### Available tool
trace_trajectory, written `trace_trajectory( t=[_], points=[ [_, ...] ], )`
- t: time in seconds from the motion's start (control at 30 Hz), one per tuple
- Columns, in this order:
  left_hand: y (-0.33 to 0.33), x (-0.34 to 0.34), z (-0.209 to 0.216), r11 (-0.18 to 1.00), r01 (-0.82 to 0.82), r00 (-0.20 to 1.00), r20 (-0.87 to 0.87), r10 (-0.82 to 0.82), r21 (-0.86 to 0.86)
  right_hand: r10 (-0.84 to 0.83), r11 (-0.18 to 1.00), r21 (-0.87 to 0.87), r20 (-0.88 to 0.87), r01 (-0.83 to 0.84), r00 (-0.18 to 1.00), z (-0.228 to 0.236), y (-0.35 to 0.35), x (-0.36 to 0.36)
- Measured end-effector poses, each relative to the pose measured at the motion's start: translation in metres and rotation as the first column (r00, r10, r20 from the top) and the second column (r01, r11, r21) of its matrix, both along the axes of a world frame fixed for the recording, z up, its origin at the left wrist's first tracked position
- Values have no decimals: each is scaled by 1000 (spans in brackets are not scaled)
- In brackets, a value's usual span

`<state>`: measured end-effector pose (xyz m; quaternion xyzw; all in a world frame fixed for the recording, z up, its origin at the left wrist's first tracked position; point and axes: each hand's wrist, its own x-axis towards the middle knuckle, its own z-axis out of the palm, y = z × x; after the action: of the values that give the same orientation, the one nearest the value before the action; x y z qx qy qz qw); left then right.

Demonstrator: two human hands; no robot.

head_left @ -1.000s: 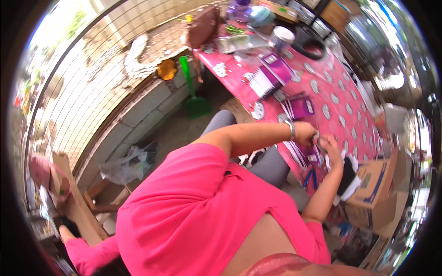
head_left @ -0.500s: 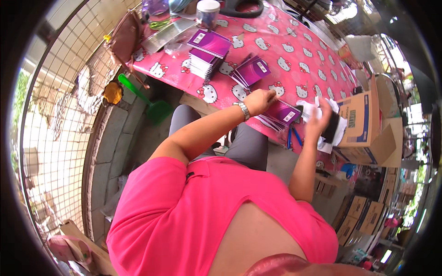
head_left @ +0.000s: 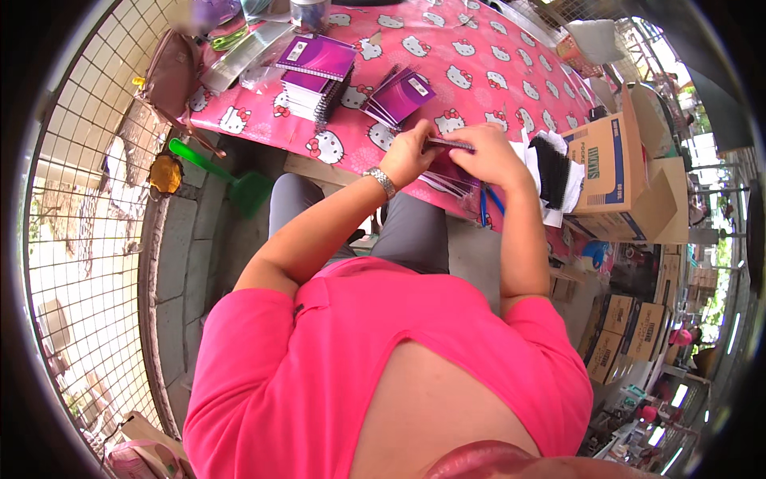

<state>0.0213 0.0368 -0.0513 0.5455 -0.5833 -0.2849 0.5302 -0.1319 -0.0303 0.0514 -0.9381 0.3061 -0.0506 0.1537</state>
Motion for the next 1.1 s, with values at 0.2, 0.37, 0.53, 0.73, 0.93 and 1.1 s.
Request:
trace_trajectory(
  t=[0.2, 0.37, 0.53, 0.73, 0.93, 1.1],
  points=[
    [2, -4, 2, 991, -15, 998, 59, 23, -132, -26, 950, -292, 277, 110, 960, -16, 5, -8],
    [-7, 0, 5, 997, 64, 994, 88, -68, 50, -709, 543, 141, 605, 828, 363, -92, 4, -112],
    [-5, 2, 6, 999, 30, 990, 140, -33, 22, -659, 628, -466, 109, 624, 744, -196, 66, -140],
    [-9, 2, -6, 996, 88, 995, 45, -89, 24, -645, 575, 207, 710, 791, 283, -148, 67, -113],
    [-11, 3, -2, 999, -11, 995, 97, 14, -31, -336, 889, 9, 692, 457, 639, -56, 100, -15],
    [-17, 3, -5, 987, 29, 970, 241, 11, -158, -352, 883, -1, 658, 468, 665, -59, 92, -4]
  ],
)
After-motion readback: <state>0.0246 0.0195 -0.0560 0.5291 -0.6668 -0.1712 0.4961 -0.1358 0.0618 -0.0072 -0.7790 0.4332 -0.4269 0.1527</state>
